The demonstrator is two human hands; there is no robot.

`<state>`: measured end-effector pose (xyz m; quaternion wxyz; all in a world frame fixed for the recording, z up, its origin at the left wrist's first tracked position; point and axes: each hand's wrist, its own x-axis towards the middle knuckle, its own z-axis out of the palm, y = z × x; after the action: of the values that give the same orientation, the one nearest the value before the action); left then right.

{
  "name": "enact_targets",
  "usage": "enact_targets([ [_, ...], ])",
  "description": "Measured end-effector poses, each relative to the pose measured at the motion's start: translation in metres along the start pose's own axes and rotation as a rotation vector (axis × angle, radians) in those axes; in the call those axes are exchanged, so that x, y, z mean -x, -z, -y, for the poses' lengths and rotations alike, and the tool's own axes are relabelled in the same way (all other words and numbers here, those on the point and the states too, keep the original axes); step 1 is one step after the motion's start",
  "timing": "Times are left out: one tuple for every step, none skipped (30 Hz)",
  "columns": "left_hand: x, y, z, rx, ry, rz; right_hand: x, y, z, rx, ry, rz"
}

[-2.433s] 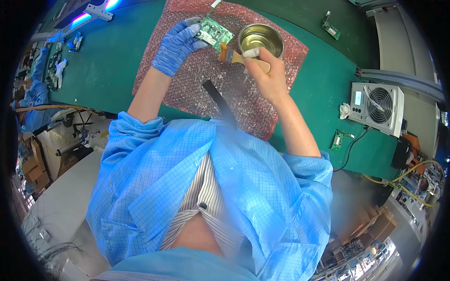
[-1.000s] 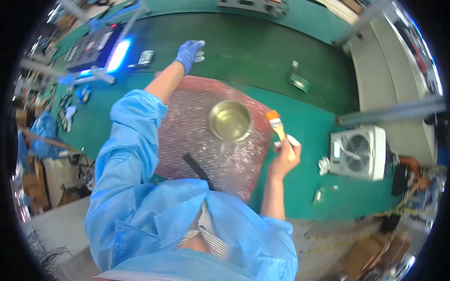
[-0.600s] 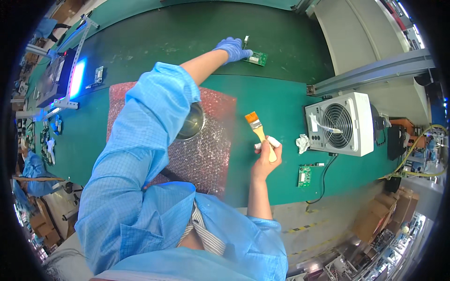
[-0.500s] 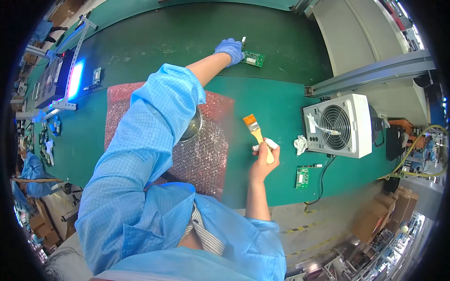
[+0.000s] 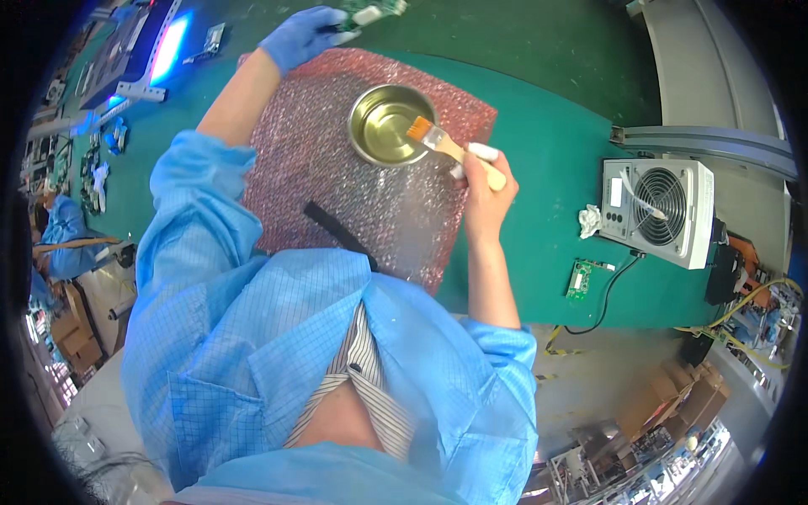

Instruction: Apply a liquid coating to a printed circuit board using a small brush.

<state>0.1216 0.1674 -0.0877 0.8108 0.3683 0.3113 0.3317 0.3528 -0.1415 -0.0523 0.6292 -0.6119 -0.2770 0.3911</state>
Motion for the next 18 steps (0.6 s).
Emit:
enact_targets([
  [0.024, 0.013, -0.006, 0.002, -0.019, -0.052, -0.003, -0.006, -0.002, 0.038, -0.012, 0.043],
  [0.046, 0.023, -0.009, 0.005, -0.037, -0.104, -0.006, -0.011, -0.004, 0.088, -0.043, 0.07],
  [0.068, 0.029, -0.007, 0.02, -0.037, -0.132, -0.007, -0.015, -0.006, 0.112, -0.015, 0.098],
  [0.093, 0.035, -0.004, 0.036, -0.038, -0.158, -0.008, -0.019, -0.009, 0.147, -0.003, 0.11],
  [0.115, 0.039, -0.002, 0.053, -0.065, -0.124, -0.009, -0.023, -0.011, 0.185, 0.01, 0.12],
  [0.134, 0.044, -0.001, 0.093, -0.031, -0.147, -0.009, -0.026, -0.013, 0.184, -0.005, 0.119],
  [0.152, 0.049, 0.0, 0.134, -0.02, -0.11, -0.009, -0.028, -0.015, 0.188, -0.008, 0.119],
  [0.167, 0.052, 0.003, 0.159, -0.018, -0.085, -0.009, -0.03, -0.017, 0.196, -0.014, 0.113],
  [0.179, 0.054, 0.009, 0.2, -0.017, -0.106, -0.009, -0.031, -0.017, 0.202, -0.018, 0.108],
  [0.191, 0.056, 0.015, 0.224, -0.023, -0.141, -0.008, -0.032, -0.018, 0.209, -0.014, 0.106],
  [0.2, 0.058, 0.02, 0.24, -0.028, -0.178, -0.007, -0.032, -0.018, 0.22, -0.013, 0.104],
  [0.207, 0.06, 0.023, 0.254, -0.042, -0.175, -0.007, -0.033, -0.018, 0.23, -0.01, 0.103],
  [0.211, 0.059, 0.028, 0.281, -0.044, -0.22, -0.006, -0.034, -0.018, 0.242, -0.014, 0.099],
  [0.215, 0.058, 0.033, 0.291, -0.057, -0.268, -0.006, -0.034, -0.017, 0.254, 0.003, 0.103],
  [0.217, 0.056, 0.038, 0.292, -0.057, -0.353, -0.006, -0.035, -0.016, 0.268, 0.013, 0.105],
  [0.218, 0.054, 0.041, 0.307, -0.098, -0.333, -0.005, -0.035, -0.014, 0.286, 0.017, 0.098],
  [0.218, 0.051, 0.045, 0.313, -0.124, -0.352, -0.005, -0.034, -0.012, 0.281, 0.028, 0.113],
  [0.217, 0.048, 0.048, 0.315, -0.143, -0.4, -0.004, -0.033, -0.009, 0.28, 0.032, 0.119],
])
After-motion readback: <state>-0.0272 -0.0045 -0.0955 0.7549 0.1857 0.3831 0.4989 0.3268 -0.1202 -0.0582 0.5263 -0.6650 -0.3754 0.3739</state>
